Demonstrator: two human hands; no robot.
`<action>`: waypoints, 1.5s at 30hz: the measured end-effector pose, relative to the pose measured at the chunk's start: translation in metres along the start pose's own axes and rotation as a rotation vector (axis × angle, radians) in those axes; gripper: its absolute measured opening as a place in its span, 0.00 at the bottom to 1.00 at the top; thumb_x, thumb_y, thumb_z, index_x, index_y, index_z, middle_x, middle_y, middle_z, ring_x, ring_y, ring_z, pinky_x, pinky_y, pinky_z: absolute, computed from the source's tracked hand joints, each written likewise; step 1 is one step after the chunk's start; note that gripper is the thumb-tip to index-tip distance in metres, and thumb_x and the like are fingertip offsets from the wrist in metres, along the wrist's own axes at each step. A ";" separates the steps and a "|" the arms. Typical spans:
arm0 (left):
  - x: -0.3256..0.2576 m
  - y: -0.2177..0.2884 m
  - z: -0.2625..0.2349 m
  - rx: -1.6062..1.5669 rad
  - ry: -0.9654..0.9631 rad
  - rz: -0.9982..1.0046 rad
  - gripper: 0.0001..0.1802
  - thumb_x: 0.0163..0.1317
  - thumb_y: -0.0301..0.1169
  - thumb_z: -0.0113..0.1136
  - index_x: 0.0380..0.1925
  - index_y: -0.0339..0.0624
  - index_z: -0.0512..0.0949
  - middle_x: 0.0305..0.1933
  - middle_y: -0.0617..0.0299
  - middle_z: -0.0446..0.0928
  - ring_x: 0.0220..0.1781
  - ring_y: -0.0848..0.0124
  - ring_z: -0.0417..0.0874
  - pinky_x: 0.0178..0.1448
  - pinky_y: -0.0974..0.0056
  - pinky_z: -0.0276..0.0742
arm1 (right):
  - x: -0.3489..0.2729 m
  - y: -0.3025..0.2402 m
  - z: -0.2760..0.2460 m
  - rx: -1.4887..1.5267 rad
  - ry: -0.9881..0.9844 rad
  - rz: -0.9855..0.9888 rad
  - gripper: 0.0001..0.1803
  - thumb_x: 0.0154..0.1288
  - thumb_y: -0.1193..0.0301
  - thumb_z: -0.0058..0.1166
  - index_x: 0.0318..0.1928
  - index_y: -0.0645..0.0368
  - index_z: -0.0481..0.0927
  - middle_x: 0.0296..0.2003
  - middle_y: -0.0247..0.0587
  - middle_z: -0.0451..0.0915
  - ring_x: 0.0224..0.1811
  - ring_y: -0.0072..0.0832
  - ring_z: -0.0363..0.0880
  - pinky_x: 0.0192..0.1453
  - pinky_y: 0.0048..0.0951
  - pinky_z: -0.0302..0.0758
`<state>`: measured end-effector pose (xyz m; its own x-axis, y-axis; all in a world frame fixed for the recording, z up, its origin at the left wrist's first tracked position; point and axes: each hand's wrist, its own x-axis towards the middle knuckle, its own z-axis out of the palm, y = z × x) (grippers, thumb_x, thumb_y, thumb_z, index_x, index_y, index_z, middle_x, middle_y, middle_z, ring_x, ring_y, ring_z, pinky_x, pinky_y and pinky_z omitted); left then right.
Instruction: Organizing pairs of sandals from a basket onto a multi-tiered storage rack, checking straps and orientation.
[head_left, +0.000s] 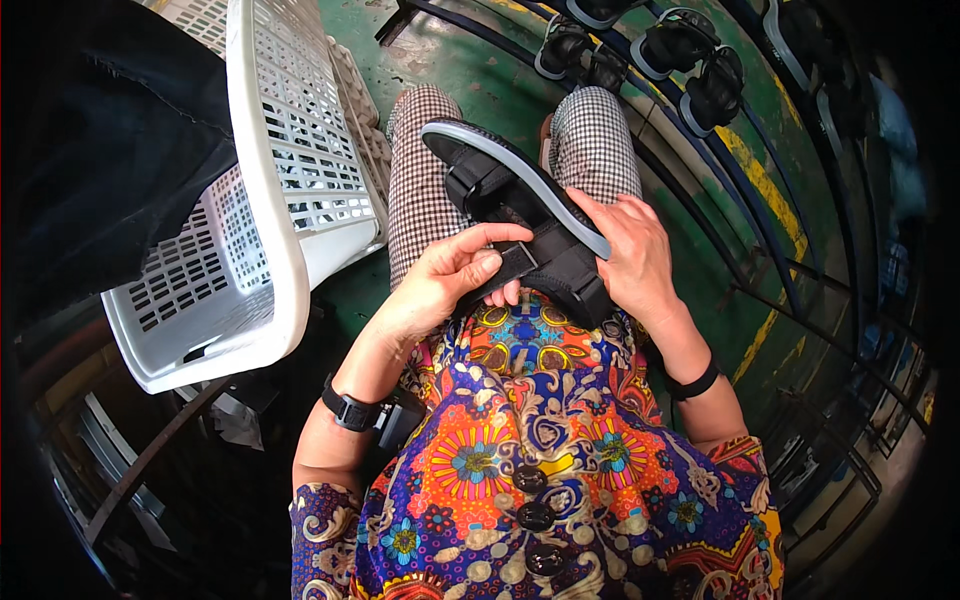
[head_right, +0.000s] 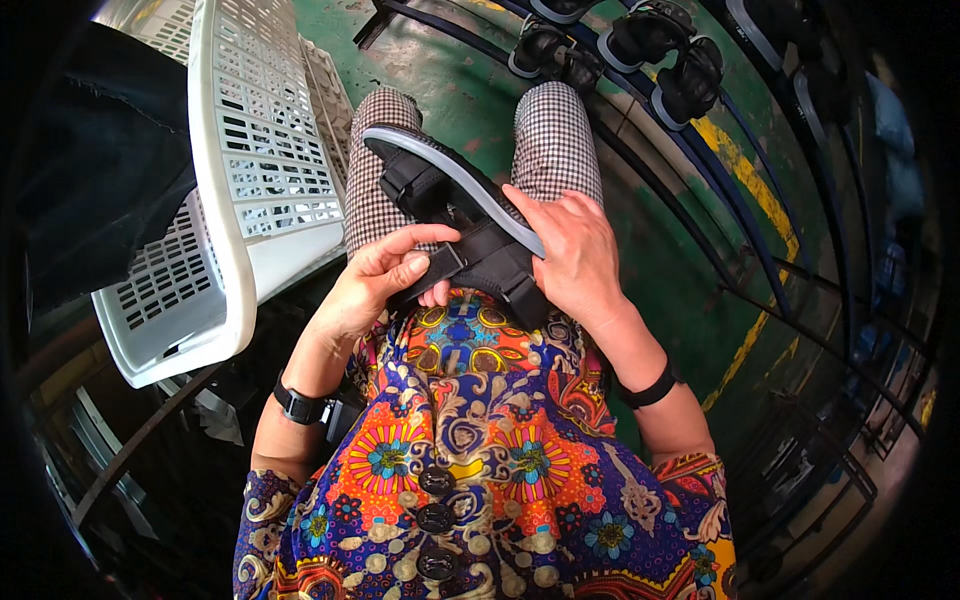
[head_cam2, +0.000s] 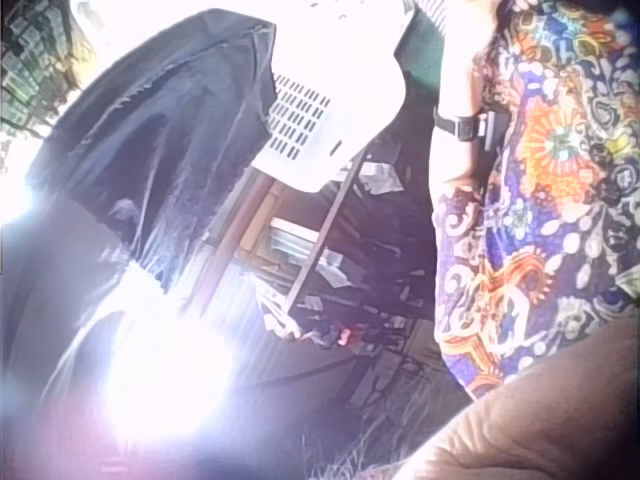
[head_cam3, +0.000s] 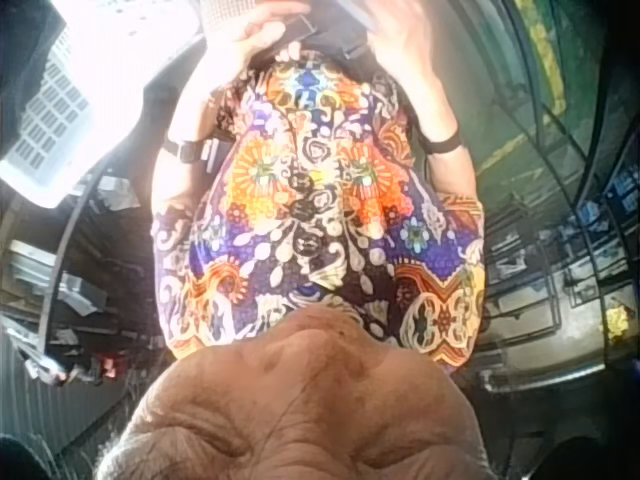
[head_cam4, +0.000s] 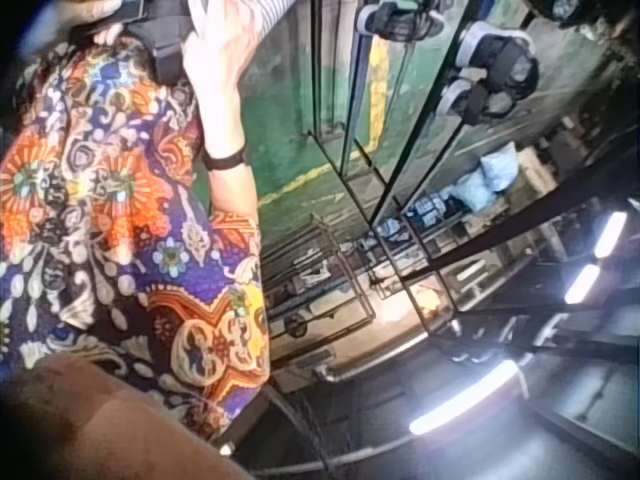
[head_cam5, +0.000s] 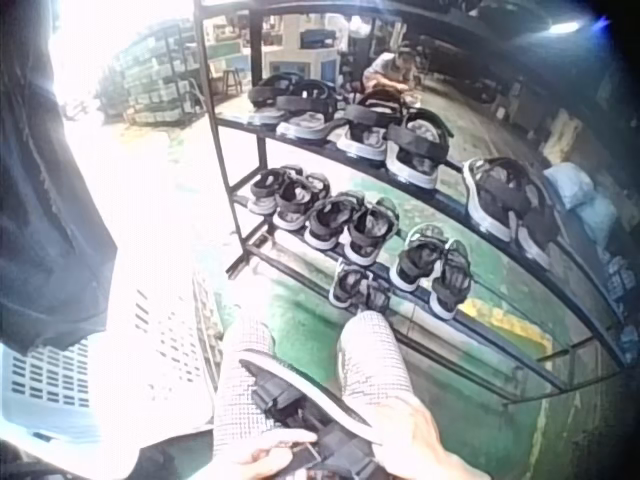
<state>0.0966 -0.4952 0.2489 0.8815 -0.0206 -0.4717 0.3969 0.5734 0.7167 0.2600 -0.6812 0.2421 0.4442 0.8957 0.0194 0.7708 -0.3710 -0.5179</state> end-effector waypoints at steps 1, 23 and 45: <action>0.000 0.001 0.001 0.007 0.006 -0.002 0.18 0.70 0.31 0.49 0.57 0.37 0.71 0.30 0.64 0.79 0.35 0.77 0.78 0.45 0.72 0.73 | 0.000 0.000 0.000 0.000 0.000 0.000 0.41 0.38 0.82 0.60 0.61 0.54 0.70 0.32 0.39 0.78 0.41 0.38 0.76 0.59 0.42 0.67; 0.002 -0.015 0.010 0.309 0.120 0.127 0.11 0.72 0.24 0.43 0.52 0.40 0.68 0.31 0.66 0.73 0.32 0.82 0.73 0.39 0.76 0.70 | -0.004 -0.001 0.005 -0.003 -0.028 -0.031 0.42 0.40 0.81 0.60 0.62 0.54 0.69 0.36 0.39 0.78 0.43 0.37 0.76 0.61 0.43 0.65; 0.005 0.000 0.006 0.663 0.085 0.180 0.09 0.62 0.23 0.58 0.43 0.35 0.75 0.41 0.63 0.79 0.44 0.77 0.79 0.50 0.70 0.75 | -0.002 -0.002 0.009 -0.009 -0.028 -0.028 0.40 0.40 0.82 0.58 0.61 0.53 0.70 0.35 0.38 0.79 0.43 0.36 0.76 0.61 0.42 0.66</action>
<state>0.1029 -0.5004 0.2498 0.9361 0.1080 -0.3348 0.3423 -0.0604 0.9376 0.2534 -0.6800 0.2349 0.4095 0.9122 0.0102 0.7871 -0.3476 -0.5096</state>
